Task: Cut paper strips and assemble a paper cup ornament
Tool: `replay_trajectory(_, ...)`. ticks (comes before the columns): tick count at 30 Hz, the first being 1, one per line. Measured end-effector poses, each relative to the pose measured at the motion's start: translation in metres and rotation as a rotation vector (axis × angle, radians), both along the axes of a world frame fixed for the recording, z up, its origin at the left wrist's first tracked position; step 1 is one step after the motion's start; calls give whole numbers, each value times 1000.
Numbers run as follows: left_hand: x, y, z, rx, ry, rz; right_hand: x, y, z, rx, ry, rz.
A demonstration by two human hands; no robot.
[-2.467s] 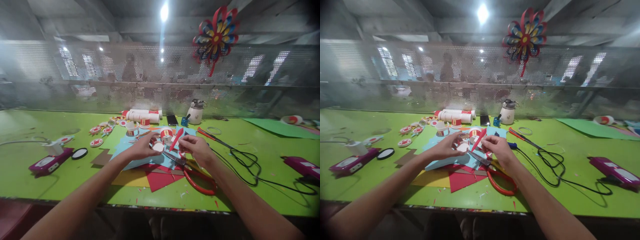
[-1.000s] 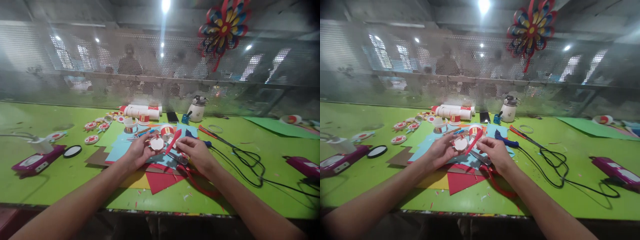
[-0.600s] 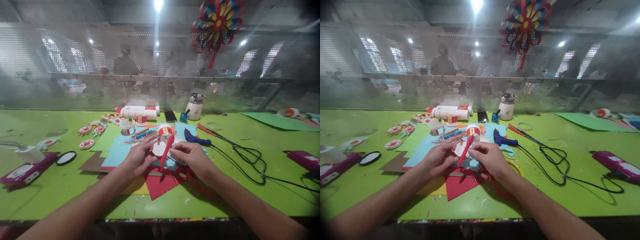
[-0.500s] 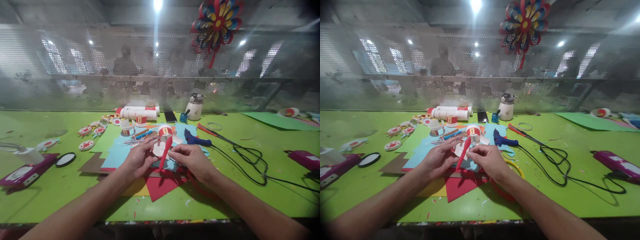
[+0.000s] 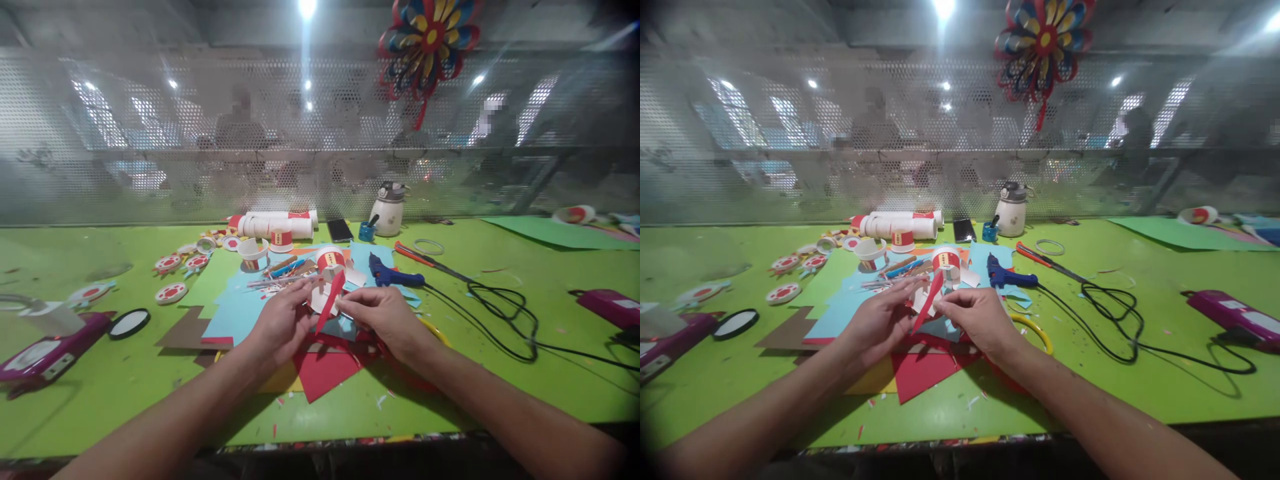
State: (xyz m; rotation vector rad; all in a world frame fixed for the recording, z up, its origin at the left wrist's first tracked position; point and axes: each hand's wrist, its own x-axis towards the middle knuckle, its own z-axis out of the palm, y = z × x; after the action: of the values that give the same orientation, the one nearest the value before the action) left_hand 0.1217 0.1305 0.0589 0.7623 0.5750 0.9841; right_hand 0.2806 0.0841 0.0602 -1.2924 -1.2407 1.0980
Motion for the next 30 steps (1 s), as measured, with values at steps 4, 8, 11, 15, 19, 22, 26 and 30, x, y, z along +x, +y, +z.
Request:
replay_trajectory(4,1,-2,0,-5,-23,-2,0,4,-4,-6,41,-5)
replay_trajectory(8,3,-7,3,-15,-16,-23,-2,5,-4,1,117,3)
replay_trajectory(11,3,-7,3,-4,9,-11,-3,5,-5,-10,89,12)
replay_trajectory(15,3,-5,1,-6,25,5,-2,6,-7,-9,87,32)
replay_trajectory(19,2,-6,2,-26,30,-14,-1,6,-7,5,85,45)
replay_trajectory(22,0,-6,3,-8,43,-39,0,5,-5,-20,96,23)
replay_trajectory(26,-2,-8,5,38,70,-39,1,3,-4,-5,70,-9)
replay_trajectory(30,-1,-10,6,47,96,-40,2,2,-1,78,-28,-33)
